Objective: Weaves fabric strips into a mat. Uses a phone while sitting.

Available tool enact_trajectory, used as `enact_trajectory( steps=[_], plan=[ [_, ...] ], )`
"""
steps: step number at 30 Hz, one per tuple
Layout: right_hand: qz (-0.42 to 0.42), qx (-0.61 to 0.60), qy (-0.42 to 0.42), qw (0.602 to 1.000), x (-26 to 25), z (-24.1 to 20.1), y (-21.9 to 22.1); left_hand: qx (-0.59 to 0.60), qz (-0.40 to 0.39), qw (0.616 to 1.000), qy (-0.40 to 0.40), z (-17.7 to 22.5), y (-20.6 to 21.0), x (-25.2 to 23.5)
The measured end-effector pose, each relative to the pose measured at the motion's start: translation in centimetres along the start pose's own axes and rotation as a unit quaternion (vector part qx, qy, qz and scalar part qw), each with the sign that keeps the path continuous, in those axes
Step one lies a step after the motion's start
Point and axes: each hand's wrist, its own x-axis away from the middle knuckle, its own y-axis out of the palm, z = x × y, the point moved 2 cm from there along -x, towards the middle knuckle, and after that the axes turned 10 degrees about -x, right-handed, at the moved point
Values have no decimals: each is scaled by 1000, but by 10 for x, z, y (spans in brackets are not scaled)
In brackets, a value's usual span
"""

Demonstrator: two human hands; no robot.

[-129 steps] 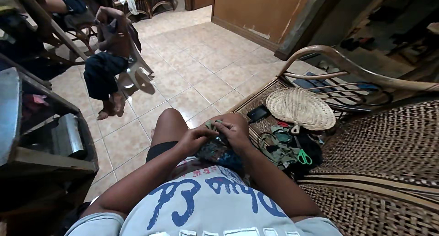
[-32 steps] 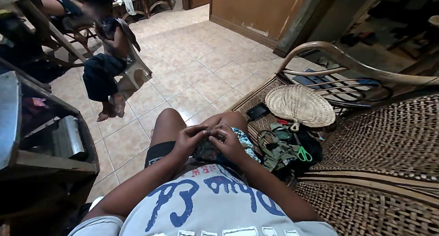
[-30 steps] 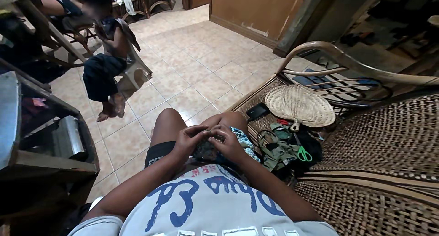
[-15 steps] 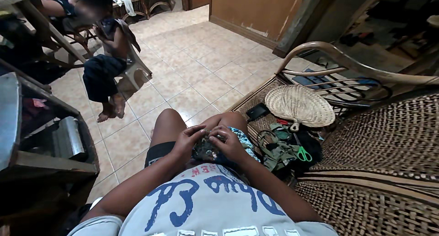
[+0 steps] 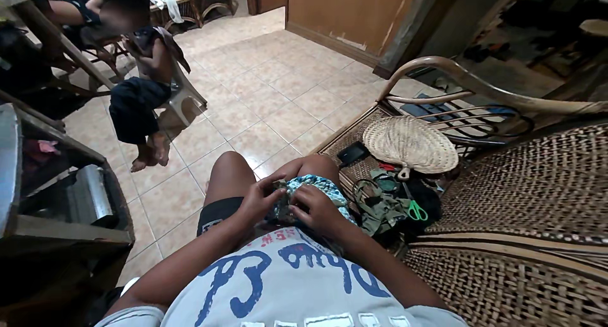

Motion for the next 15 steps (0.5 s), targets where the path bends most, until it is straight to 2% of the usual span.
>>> enact_trajectory(
  steps=[2,5,9,12,15],
  plan=[
    [11,-12,45,999,2,6,-15,-29,0,999,29,-2,1,1],
    [89,-54,171,980,8,39,-47,-10,-7,1000,16,-5,2,1],
    [183,18,352,918,44,132,-72,-9,-66,997,-44,-10,4,-1],
    [160,96,477,859,80,175,-70,-35,-72,996,-48,-14,7,-1],
    [115,123,537,827,102,198,-68,-78,-58,995,-25,-18,8,-4]
  ],
)
